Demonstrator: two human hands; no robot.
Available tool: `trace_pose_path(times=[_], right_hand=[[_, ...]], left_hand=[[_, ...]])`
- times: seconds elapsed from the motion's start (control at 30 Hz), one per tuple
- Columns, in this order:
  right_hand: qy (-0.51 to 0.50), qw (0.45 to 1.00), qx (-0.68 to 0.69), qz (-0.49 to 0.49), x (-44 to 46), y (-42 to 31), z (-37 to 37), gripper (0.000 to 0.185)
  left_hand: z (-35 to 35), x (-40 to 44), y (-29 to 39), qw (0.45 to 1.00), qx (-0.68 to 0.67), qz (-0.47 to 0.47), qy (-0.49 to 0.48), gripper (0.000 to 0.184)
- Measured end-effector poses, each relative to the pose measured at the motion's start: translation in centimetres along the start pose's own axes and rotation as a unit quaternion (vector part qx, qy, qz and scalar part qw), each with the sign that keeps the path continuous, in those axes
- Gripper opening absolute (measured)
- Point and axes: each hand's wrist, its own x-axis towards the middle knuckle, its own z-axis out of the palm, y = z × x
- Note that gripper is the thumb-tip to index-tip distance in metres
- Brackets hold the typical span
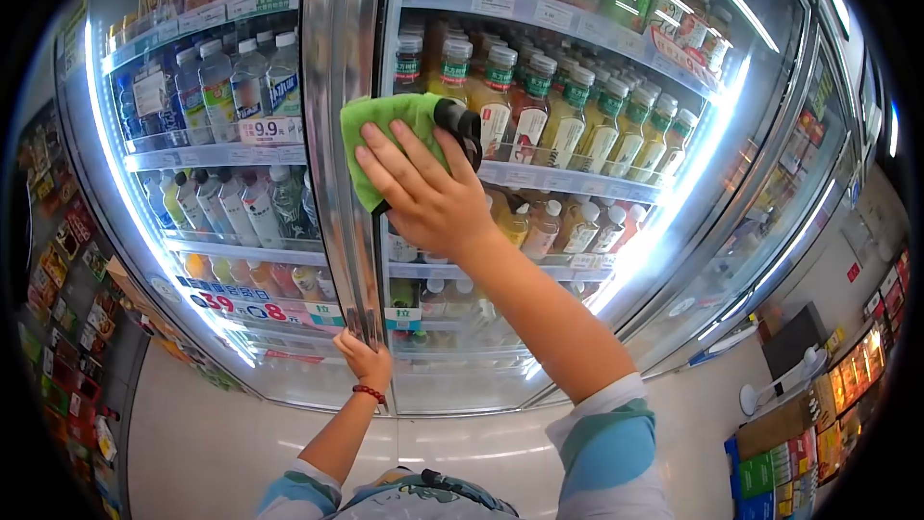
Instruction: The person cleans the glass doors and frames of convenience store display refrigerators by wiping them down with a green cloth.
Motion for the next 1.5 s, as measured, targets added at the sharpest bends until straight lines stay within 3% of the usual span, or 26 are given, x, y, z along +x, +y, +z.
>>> trace_pose_path(times=[0.23, 0.6, 0.97, 1.2, 1.33, 1.5], right_hand=[[0.093, 0.994, 0.010, 0.053, 7.8, 2.4, 0.5, 0.066], [0.013, 0.993, -0.010, 0.118, -2.8, -5.1, 2.5, 0.066], [0.060, 0.985, 0.023, 0.162, 2.8, -4.1, 1.9, 0.067], [0.016, 0.994, 0.018, 0.105, -4.4, -7.9, 3.0, 0.062], [0.019, 0.996, 0.070, 0.047, -0.5, -4.0, 1.1, 0.063], [0.030, 0.995, 0.076, 0.060, 3.8, -2.2, 0.8, 0.075]], left_hand=[[-0.2, 0.1, -0.3, 1.000, -0.009, 0.017, -0.009, 0.066], [-0.8, 0.4, -0.3, 0.999, -0.027, 0.019, -0.033, 0.061], [-1.0, 0.2, -0.3, 0.998, -0.040, 0.004, -0.039, 0.056], [-0.3, 0.0, -1.3, 1.000, -0.012, 0.008, -0.024, 0.058], [-0.1, -0.2, -1.9, 0.999, -0.016, 0.016, -0.028, 0.063], [0.0, -0.5, -2.1, 1.000, -0.003, 0.002, -0.029, 0.065]])
